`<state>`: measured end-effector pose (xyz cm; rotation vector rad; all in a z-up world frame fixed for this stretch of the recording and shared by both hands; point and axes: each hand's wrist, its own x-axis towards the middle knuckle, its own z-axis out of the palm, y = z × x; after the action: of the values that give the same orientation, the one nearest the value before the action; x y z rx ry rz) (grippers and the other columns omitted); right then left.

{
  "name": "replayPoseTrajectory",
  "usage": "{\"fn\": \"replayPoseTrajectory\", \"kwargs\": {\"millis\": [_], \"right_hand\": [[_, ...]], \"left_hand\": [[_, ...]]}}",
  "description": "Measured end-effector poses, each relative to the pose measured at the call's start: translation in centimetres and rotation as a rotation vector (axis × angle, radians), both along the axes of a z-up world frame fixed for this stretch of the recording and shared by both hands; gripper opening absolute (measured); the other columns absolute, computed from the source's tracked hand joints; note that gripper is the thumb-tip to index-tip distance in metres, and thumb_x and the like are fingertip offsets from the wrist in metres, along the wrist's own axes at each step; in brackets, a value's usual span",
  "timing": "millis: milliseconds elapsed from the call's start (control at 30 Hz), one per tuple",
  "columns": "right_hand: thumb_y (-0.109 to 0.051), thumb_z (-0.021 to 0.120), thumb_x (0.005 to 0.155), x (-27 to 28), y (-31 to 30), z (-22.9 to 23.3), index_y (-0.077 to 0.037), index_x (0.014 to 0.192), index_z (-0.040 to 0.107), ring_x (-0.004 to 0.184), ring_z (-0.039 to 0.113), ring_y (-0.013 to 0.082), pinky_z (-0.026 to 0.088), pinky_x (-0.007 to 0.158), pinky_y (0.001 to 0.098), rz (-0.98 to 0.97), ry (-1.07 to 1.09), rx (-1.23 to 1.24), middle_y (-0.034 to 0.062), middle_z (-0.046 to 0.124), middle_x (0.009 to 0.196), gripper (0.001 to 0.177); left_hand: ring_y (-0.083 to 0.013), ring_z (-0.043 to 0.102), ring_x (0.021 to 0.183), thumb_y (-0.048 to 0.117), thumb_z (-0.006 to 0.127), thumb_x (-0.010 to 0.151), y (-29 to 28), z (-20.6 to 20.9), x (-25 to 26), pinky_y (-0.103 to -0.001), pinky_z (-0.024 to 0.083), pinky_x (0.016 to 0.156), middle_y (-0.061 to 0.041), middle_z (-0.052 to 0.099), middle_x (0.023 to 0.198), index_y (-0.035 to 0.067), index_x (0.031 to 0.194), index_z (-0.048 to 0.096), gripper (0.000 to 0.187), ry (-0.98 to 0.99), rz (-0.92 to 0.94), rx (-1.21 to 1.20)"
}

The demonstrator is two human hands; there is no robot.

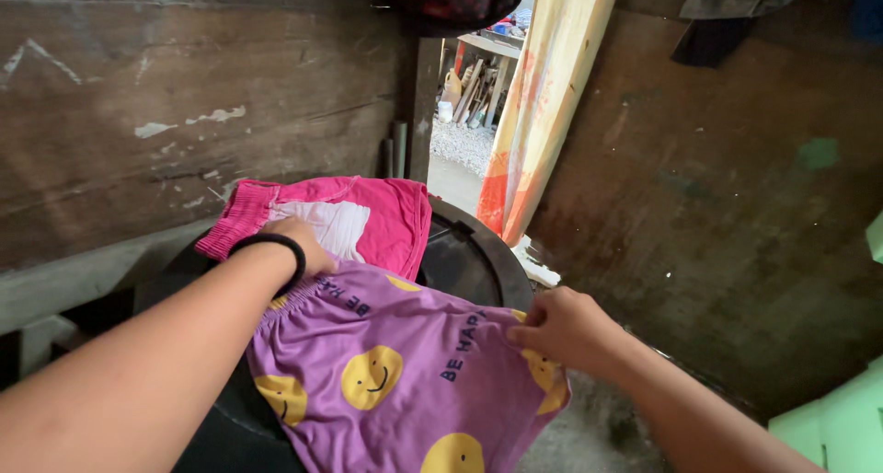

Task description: The person picks up several garments from a pile on a plastic chair, folds each one by hand, and places them into an open drawer in a green storage unit.

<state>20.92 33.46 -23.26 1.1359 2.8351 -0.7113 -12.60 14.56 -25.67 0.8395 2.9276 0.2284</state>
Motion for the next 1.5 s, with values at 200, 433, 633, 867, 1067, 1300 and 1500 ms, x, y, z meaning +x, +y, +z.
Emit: {"fn": "replayPoseTrajectory", "kwargs": {"millis": [200,433,633,867,1067,1300,1500], "right_hand": [[-0.016,0.077,0.077,-0.5,2.6,-1.5,0.001,0.086,0.075,0.070,0.064,0.0169,0.051,0.060,0.0337,-0.013,0.345,-0.327,0.0070,0.069,0.075,0.019],[0.003,0.069,0.078,0.5,1.3,0.9,-0.003,0.108,0.060,0.072,0.065,0.0253,0.057,0.061,0.0402,-0.203,0.498,-0.771,0.0144,0.066,0.085,0.032],[0.006,0.064,0.073,1.5,-0.2,2.7,-0.008,0.120,0.068,0.073,0.071,0.0197,0.061,0.064,0.0342,-0.076,0.263,-0.814,0.0137,0.073,0.094,0.049],[-0.008,0.076,0.083,1.4,-2.0,2.1,-0.004,0.119,0.066,0.077,0.072,0.0233,0.062,0.068,0.0374,-0.116,0.284,-0.840,0.0171,0.073,0.097,0.038],[0.000,0.068,0.086,1.4,-2.7,1.9,-0.007,0.121,0.070,0.081,0.073,0.0230,0.063,0.072,0.0368,-0.170,0.379,-0.822,0.0156,0.073,0.096,0.036],[0.000,0.067,0.084,3.4,-2.0,4.6,0.003,0.123,0.073,0.097,0.072,0.0303,0.057,0.093,0.0408,-0.125,0.411,-0.680,0.0186,0.078,0.109,0.039],[-0.007,0.068,0.088,5.5,-1.5,13.7,-0.003,0.129,0.072,0.102,0.069,0.0360,0.054,0.096,0.0551,-0.093,0.420,-0.380,0.0182,0.078,0.115,0.042]], "left_hand": [[-0.0328,0.071,0.113,0.037,0.091,0.067,-0.7,-1.0,0.9,-0.041,0.056,0.098,-0.017,0.076,0.116,0.008,0.121,0.070,0.065,-0.067,-0.096,0.250],[-0.0220,0.068,0.090,0.010,0.083,0.072,-2.8,-1.5,-0.6,-0.037,0.056,0.078,-0.011,0.072,0.104,0.022,0.129,0.068,0.060,-0.421,-0.390,0.532],[-0.0201,0.069,0.073,0.001,0.084,0.068,-5.7,0.3,-1.9,-0.037,0.059,0.059,-0.009,0.070,0.092,0.016,0.125,0.066,0.061,-0.743,-0.263,0.603],[-0.0209,0.074,0.076,0.024,0.091,0.065,-7.3,-3.6,2.4,-0.036,0.060,0.069,-0.012,0.079,0.087,0.008,0.092,0.075,0.034,-0.335,-0.071,0.449],[-0.0209,0.071,0.091,0.021,0.095,0.061,-6.1,-3.0,5.1,-0.034,0.056,0.084,-0.007,0.074,0.093,0.012,0.101,0.076,0.046,-0.178,0.004,0.417],[-0.0201,0.051,0.069,-0.004,0.063,0.078,-6.2,1.4,5.9,-0.035,0.043,0.058,-0.010,0.062,0.082,0.023,0.131,0.072,0.060,-0.750,-0.315,0.666],[-0.0126,0.072,0.087,-0.006,0.061,0.078,-11.8,12.9,7.1,-0.027,0.060,0.081,-0.004,0.081,0.105,0.010,0.129,0.072,0.054,-0.915,-0.374,1.177]]}}
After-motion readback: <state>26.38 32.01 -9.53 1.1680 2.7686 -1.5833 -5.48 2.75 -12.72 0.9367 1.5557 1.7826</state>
